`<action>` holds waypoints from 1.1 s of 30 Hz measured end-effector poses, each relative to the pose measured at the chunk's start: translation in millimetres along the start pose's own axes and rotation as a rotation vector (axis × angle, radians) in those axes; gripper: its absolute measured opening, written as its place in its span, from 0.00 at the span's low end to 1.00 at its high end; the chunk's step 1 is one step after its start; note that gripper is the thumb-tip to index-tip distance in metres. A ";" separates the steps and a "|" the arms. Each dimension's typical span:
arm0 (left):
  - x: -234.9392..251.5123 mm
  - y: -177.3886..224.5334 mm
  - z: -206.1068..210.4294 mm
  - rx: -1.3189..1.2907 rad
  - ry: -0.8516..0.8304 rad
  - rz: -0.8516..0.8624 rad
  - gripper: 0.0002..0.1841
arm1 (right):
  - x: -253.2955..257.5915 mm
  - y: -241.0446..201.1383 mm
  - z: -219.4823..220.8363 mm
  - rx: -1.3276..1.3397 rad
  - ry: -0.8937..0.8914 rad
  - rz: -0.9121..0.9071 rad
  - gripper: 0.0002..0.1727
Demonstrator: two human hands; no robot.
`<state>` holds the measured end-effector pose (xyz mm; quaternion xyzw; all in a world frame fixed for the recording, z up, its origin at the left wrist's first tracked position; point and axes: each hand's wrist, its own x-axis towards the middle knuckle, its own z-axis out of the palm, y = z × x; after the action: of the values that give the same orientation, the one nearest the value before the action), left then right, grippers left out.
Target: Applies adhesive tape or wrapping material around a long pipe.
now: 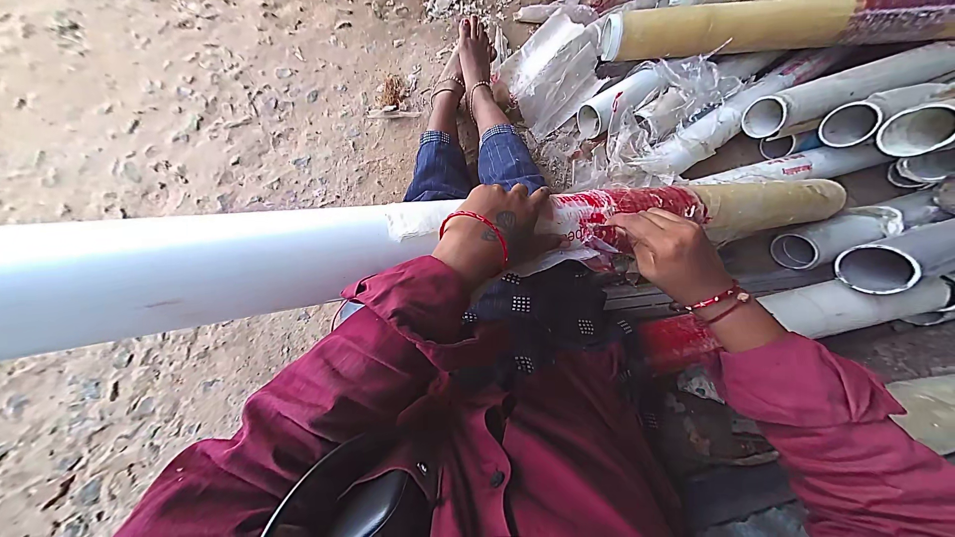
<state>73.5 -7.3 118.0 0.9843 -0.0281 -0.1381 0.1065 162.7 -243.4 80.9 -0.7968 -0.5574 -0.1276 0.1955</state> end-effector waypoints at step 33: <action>20.6 3.5 5.8 -0.057 0.245 0.620 0.16 | -21.5 -24.0 10.4 0.507 0.587 0.792 0.15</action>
<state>91.6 -13.7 107.8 0.9347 -0.3095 0.0198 0.1736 132.6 -249.4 66.6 -0.8044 -0.1508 -0.1227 0.5614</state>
